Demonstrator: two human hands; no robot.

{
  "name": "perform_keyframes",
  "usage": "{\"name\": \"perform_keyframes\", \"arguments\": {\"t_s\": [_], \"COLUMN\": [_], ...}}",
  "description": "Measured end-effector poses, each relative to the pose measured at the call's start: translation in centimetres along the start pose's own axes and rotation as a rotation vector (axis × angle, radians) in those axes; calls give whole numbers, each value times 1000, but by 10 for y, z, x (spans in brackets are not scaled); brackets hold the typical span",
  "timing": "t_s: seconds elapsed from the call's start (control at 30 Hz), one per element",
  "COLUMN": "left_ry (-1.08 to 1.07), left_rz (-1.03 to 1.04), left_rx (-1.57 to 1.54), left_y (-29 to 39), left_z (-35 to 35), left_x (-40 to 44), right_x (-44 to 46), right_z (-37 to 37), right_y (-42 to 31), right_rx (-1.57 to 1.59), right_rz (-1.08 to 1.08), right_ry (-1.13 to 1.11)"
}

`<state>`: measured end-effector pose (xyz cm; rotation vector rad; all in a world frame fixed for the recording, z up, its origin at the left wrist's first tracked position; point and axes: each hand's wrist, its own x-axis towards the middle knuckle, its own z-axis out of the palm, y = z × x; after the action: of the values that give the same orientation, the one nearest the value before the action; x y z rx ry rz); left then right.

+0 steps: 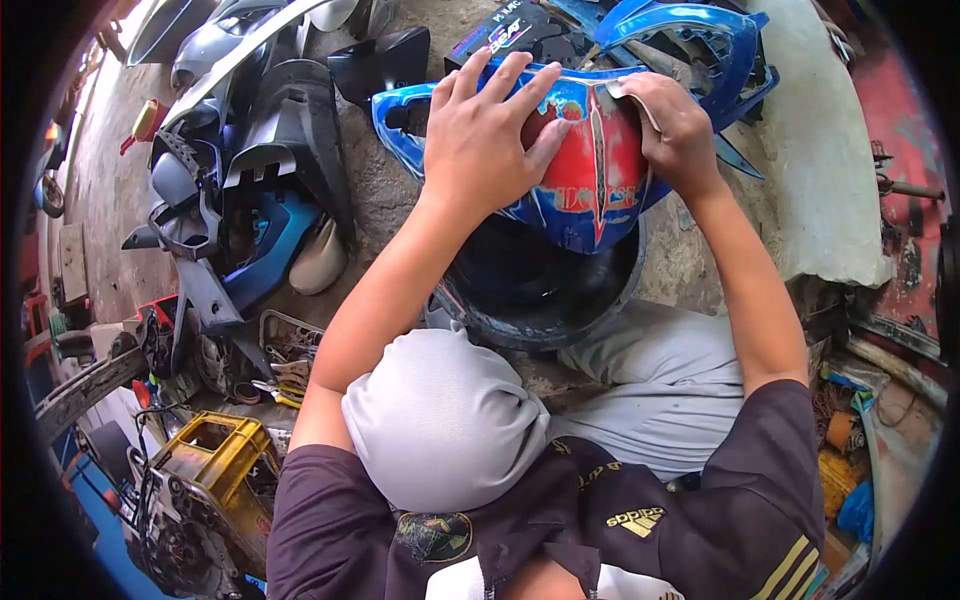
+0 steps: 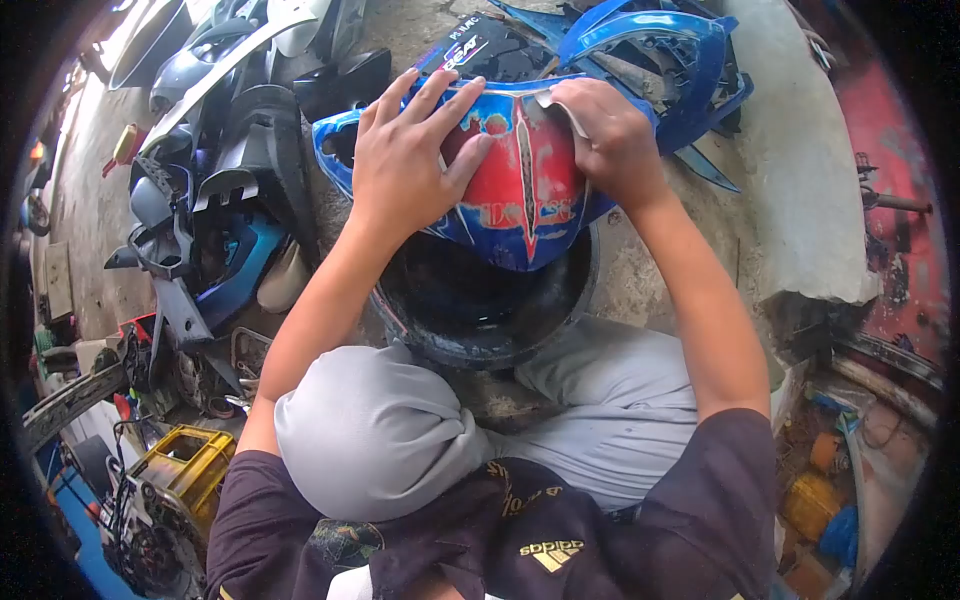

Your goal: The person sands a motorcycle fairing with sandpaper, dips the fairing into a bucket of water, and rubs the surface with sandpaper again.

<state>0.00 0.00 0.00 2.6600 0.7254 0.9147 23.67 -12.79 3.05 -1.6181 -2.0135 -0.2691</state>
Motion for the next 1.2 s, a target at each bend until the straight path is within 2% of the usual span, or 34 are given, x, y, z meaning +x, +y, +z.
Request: {"name": "perform_keyframes", "arguments": {"t_s": [0.1, 0.17, 0.2, 0.3, 0.43, 0.5, 0.57, 0.67, 0.77, 0.87, 0.97, 1.03, 1.1, 1.2], "left_ry": [21, 42, 28, 25, 15, 17, 15, 36, 48, 48, 20, 10, 11, 6], "left_rz": [-19, -2, -3, -11, -18, -13, -11, -8, 7, 2, -3, 10, 2, 7], "left_rx": [-19, -22, -22, -16, -14, -17, -20, -16, -8, -1, -9, 3, 16, -12], "left_y": [5, 6, 6, 4, 6, 5, 6, 5, 2, 4, 4, 4, 4, 4], "left_z": [6, 9, 7, 6, 4, 4, 4, 3, 4, 3, 1, 0, 0, -1], "left_x": [4, 4, 2, 4, 7, 4, 1, 4, 2, 5, 1, 0, 4, -3], "right_x": [9, 6, 14, 10, 17, 14, 11, 6, 10, 4, 13, 14, 8, 14], "right_z": [-10, -16, -17, -7, -11, -6, -4, -6, -7, -11, -5, -7, -2, -2], "right_y": [-30, 8, 11, -27, 14, -18, -19, 14, -20, 10, -32, -10, 12, -26], "right_rx": [-14, -84, -115, 25, -132, -24, 53, -70, 39, -41, 38, 17, -73, 55], "right_rz": [-109, -69, 19, -60, 4, -79, -97, 23, -94, -15, -96, -75, 34, -79], "right_ry": [-6, -17, 10, -38, 32, -16, -17, 34, -44, -24, -49, -25, 39, -16]}}
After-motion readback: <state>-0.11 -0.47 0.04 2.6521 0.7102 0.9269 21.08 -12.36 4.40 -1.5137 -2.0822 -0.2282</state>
